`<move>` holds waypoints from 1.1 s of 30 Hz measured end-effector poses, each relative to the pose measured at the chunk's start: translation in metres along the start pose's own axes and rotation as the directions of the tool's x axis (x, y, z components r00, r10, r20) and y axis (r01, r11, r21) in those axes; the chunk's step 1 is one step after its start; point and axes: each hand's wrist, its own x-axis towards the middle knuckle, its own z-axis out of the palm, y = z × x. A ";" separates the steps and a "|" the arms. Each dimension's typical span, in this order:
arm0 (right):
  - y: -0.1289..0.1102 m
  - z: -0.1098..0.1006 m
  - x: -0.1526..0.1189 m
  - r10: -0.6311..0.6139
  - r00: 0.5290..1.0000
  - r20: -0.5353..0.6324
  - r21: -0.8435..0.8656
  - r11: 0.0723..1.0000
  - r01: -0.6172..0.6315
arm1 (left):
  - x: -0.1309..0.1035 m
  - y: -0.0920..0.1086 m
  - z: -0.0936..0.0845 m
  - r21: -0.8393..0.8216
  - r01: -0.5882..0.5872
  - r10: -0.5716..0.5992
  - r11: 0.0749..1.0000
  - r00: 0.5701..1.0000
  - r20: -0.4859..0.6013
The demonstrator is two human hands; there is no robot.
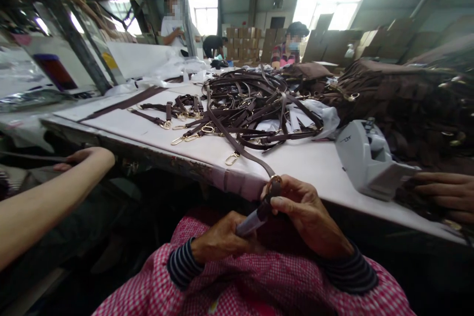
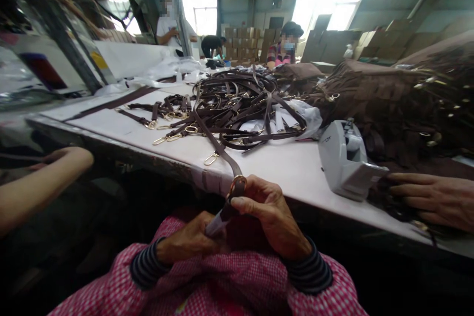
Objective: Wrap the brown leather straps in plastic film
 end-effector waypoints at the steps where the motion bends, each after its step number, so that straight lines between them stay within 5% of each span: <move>1: 0.001 -0.001 0.002 0.016 0.999 0.037 0.027 0.999 -0.017 | -0.001 -0.001 0.003 0.009 -0.016 0.016 1.000 0.999 -0.034; 9: 0.000 -0.001 0.022 0.146 0.988 0.055 0.235 0.960 -0.155 | -0.008 0.006 0.004 0.072 0.010 -0.005 0.997 0.998 -0.069; 21: -0.016 0.001 0.008 -0.014 0.999 0.053 0.144 0.990 0.006 | 0.001 -0.008 0.013 -0.181 0.069 -0.047 0.981 0.992 0.119; 28: -0.013 0.005 0.008 0.020 0.996 -0.084 0.045 0.999 -0.016 | 0.007 0.001 0.022 -0.032 -0.068 0.062 0.997 0.986 -0.156; 33: -0.010 0.006 0.006 -0.018 0.990 -0.142 0.008 1.000 0.020 | 0.006 0.009 0.028 -0.005 -0.122 0.120 0.993 0.983 -0.141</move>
